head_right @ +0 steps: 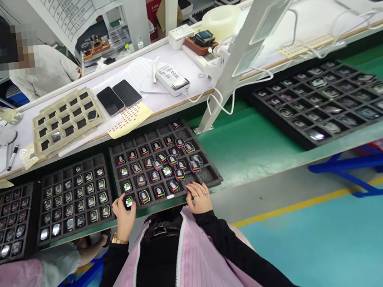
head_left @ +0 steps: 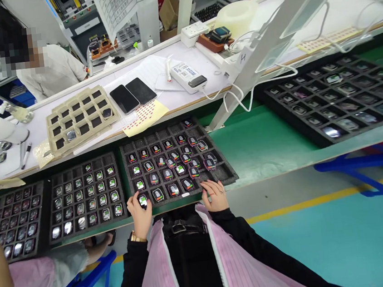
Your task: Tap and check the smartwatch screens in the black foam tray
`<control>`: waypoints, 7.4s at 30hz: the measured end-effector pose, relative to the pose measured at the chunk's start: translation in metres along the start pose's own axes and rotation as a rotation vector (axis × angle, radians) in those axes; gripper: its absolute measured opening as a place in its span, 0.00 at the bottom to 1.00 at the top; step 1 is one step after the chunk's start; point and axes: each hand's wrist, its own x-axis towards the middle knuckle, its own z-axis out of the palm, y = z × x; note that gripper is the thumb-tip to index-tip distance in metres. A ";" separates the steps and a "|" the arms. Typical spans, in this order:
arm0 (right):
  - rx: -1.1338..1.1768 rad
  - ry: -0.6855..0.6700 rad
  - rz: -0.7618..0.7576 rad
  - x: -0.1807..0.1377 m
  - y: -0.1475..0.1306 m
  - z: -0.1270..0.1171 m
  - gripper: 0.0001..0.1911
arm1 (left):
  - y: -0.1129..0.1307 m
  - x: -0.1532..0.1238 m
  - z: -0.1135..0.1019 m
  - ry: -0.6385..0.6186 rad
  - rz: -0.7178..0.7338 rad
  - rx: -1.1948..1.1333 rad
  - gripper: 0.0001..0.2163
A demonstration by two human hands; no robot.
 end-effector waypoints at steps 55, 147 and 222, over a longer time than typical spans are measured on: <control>0.162 -0.167 -0.075 0.031 0.027 -0.018 0.10 | 0.073 0.154 0.040 0.020 0.180 0.302 0.24; -0.050 -0.684 -0.246 0.139 -0.083 0.068 0.39 | -0.040 0.047 0.025 0.035 -0.539 -0.369 0.19; 0.123 -0.641 -0.080 0.039 -0.067 0.000 0.40 | -0.052 0.059 0.034 0.034 -0.542 -0.368 0.16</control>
